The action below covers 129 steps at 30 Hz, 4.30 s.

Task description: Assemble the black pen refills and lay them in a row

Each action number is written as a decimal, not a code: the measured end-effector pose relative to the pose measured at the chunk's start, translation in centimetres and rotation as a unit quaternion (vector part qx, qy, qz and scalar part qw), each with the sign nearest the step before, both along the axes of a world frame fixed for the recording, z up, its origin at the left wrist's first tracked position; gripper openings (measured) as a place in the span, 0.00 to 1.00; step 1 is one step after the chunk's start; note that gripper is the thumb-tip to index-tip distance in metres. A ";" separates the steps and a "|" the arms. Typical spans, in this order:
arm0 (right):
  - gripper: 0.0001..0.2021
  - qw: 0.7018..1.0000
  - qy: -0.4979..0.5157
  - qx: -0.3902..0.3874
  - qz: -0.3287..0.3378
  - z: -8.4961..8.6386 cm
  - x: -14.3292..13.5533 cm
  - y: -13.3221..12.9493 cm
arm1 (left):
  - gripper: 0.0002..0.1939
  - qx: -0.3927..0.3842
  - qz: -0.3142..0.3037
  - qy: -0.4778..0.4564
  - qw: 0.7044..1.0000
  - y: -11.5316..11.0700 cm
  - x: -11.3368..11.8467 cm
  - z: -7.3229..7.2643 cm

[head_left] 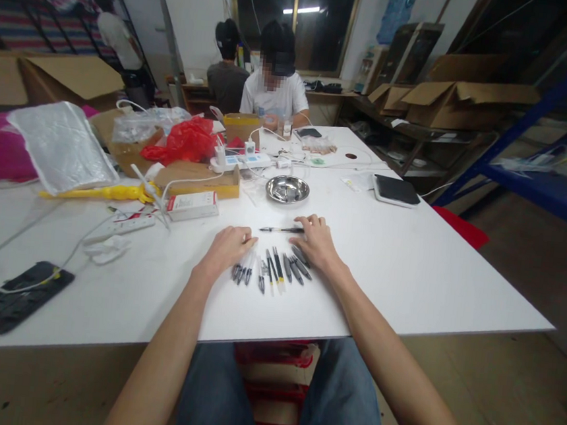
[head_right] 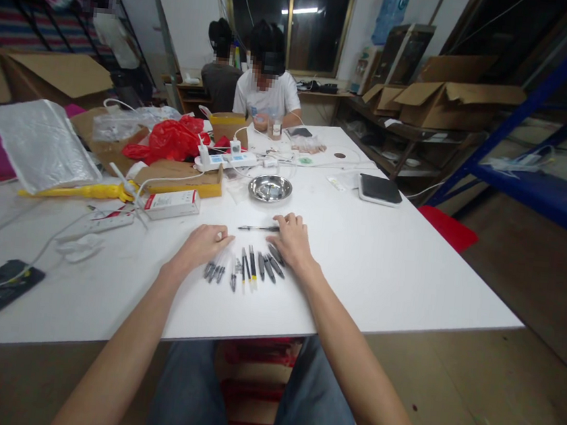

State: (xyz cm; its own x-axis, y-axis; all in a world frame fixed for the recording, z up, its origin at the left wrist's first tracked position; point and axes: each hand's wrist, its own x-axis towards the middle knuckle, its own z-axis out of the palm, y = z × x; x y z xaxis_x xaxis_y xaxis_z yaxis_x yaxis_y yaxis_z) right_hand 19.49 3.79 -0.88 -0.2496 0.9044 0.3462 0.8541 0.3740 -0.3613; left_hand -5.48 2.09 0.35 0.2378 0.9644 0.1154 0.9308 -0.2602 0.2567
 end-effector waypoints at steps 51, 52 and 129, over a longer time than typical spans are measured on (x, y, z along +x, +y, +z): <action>0.09 0.971 0.170 0.015 0.170 1.0 -2.5 -1.5 | 0.17 0.113 -0.115 -0.063 0.985 -0.5 2.6 -0.3; 0.12 0.972 0.166 0.010 0.164 0.9 -2.6 -1.5 | 0.18 0.112 -0.108 -0.053 0.986 -0.6 2.7 -0.3; 0.02 0.924 0.075 -0.038 0.373 1.2 -3.5 -2.6 | 0.10 0.210 -0.060 -0.047 0.975 -0.2 0.8 0.4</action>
